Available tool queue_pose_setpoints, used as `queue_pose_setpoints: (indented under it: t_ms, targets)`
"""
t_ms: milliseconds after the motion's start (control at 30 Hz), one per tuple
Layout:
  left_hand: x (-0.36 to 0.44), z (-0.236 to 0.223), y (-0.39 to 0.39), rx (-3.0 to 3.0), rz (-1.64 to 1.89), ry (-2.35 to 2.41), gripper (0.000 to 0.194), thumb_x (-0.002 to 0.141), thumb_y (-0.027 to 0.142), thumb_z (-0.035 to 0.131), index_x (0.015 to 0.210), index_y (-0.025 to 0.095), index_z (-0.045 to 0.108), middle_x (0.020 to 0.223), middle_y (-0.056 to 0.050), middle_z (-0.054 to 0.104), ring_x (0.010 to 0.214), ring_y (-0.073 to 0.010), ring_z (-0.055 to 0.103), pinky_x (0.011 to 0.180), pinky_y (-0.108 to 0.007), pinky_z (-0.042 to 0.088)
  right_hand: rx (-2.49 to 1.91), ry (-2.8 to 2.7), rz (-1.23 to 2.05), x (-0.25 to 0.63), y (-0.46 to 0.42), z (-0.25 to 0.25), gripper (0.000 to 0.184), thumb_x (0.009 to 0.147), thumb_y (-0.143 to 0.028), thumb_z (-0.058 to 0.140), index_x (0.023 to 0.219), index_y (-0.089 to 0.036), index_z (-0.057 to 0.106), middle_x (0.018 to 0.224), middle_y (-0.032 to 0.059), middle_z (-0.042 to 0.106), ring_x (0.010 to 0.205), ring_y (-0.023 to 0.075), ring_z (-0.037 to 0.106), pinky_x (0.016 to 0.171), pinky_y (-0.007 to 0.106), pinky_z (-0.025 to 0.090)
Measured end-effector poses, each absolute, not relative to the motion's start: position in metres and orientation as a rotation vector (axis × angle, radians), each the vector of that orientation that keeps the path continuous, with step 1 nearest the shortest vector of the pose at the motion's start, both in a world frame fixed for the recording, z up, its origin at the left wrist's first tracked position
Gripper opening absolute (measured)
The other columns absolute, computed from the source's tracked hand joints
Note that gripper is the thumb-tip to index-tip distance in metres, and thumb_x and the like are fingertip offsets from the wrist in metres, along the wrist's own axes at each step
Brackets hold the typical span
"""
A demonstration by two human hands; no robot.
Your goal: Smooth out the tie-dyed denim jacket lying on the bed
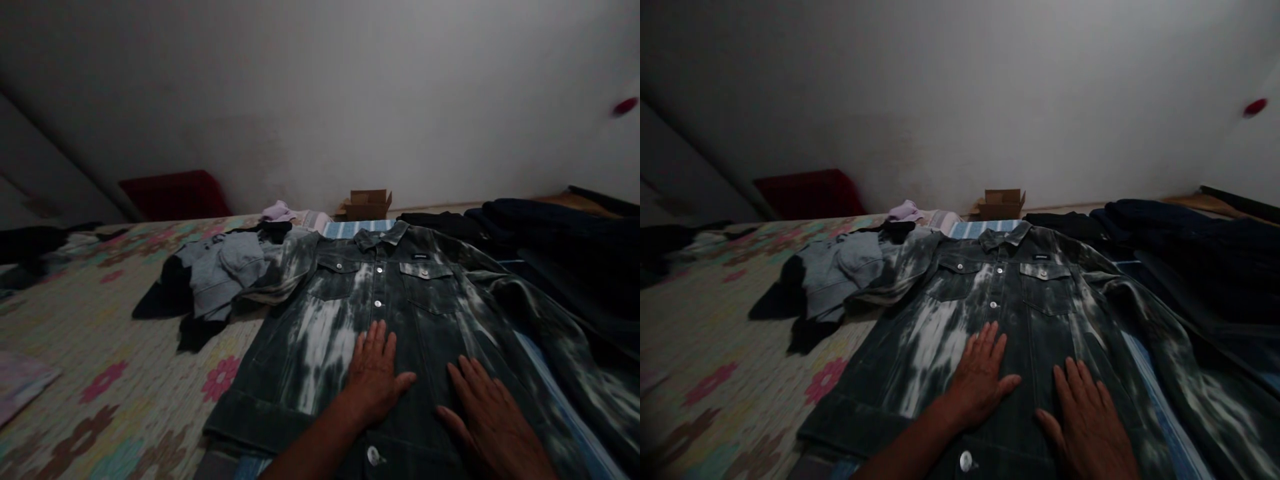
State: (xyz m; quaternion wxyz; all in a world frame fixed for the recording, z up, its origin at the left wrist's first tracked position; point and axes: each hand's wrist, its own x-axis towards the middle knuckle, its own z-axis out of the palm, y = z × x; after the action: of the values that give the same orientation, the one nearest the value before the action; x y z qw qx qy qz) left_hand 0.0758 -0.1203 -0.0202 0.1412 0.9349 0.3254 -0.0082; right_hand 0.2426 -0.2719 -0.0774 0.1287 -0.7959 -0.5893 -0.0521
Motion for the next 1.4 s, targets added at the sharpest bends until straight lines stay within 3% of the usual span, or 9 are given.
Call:
queue_pose_setpoints:
  t_ms: [233,333,467,667,767,967,1067,1267,1400]
  targets:
    - [0.073,-0.026,-0.123,2.671,-0.001,0.921,0.073,0.090,0.060,0.031,0.147,0.015,0.022,0.155,-0.014,0.005,0.142,-0.0293,-0.001,0.114,-0.053,0.009,-2.131,-1.895,0.194,0.244,-0.221,-0.003,0.045,0.081,-0.048,0.051,0.118,-0.024,0.062,0.125,0.0127,0.059,0.111,0.0306,0.057,0.087,0.042,0.049]
    - [0.070,-0.020,-0.122,2.639,0.042,0.873,0.070,0.090,0.056,0.036,0.147,0.019,0.020,0.155,-0.013,0.011,0.142,-0.0296,0.003,0.113,-0.053,0.011,-2.050,-1.988,0.324,0.231,-0.173,0.035,0.027,0.084,-0.033,0.048,0.101,-0.022,0.067,0.103,0.0110,0.067,0.091,0.0258,0.065,0.074,0.034,0.050]
    - [0.070,-0.012,-0.123,2.629,0.189,0.846,0.076,0.086,0.050,0.051,0.148,0.025,0.015,0.155,-0.008,0.017,0.141,-0.0305,0.012,0.113,-0.053,0.015,-1.986,-2.026,0.273,0.212,-0.111,0.040,0.022,0.086,-0.023,0.047,0.089,-0.017,0.067,0.087,0.0114,0.068,0.078,0.0256,0.066,0.063,0.031,0.047]
    - [0.065,-0.029,-0.119,2.546,0.061,0.901,0.068,0.087,0.056,0.046,0.140,0.014,0.036,0.148,-0.015,0.032,0.139,-0.0319,0.019,0.115,-0.051,0.015,-1.825,-1.999,0.146,0.208,-0.076,-0.009,0.025,0.089,-0.020,0.043,0.094,-0.019,0.067,0.105,0.0109,0.065,0.103,0.0254,0.058,0.088,0.035,0.043]
    - [0.051,-0.033,-0.114,2.542,0.039,0.786,0.073,0.085,0.058,0.047,0.141,0.014,0.033,0.150,-0.016,0.027,0.139,-0.0324,0.018,0.113,-0.054,0.020,-1.715,-1.971,0.112,0.216,-0.075,-0.033,0.029,0.091,-0.023,0.041,0.103,-0.019,0.066,0.119,0.0102,0.060,0.114,0.0246,0.051,0.097,0.039,0.039]
    - [0.036,-0.006,-0.087,2.609,0.090,0.907,0.052,0.089,0.026,0.045,0.139,0.014,0.036,0.147,-0.013,0.035,0.137,-0.0235,0.028,0.112,-0.044,0.028,-1.664,-1.962,0.041,0.219,-0.072,-0.047,0.027,0.091,-0.023,0.041,0.101,-0.020,0.066,0.119,0.0083,0.060,0.113,0.0239,0.050,0.097,0.040,0.041]
    - [0.045,-0.001,-0.062,2.656,0.096,1.075,0.051,0.090,0.019,0.038,0.140,0.014,0.035,0.148,-0.012,0.034,0.138,-0.0225,0.025,0.112,-0.046,0.026,-1.677,-1.964,0.004,0.216,-0.072,-0.046,0.025,0.091,-0.022,0.042,0.099,-0.020,0.066,0.119,0.0074,0.060,0.113,0.0251,0.050,0.097,0.040,0.040]
    - [0.047,-0.006,-0.031,2.677,-0.138,1.155,0.055,0.093,0.038,0.039,0.144,0.019,0.029,0.153,-0.007,0.021,0.141,-0.0221,0.011,0.114,-0.050,0.015,-1.689,-1.944,-0.041,0.212,-0.075,-0.045,0.023,0.089,-0.018,0.044,0.099,-0.019,0.066,0.118,0.0073,0.061,0.112,0.0258,0.050,0.098,0.040,0.039]
    - [0.040,-0.007,-0.026,2.696,-0.166,1.121,0.060,0.093,0.044,0.038,0.145,0.019,0.023,0.154,-0.007,0.017,0.142,-0.0221,0.009,0.113,-0.051,0.015,-1.666,-1.924,-0.088,0.210,-0.074,-0.050,0.022,0.088,-0.016,0.046,0.097,-0.019,0.065,0.116,0.0071,0.062,0.110,0.0255,0.051,0.097,0.040,0.039]
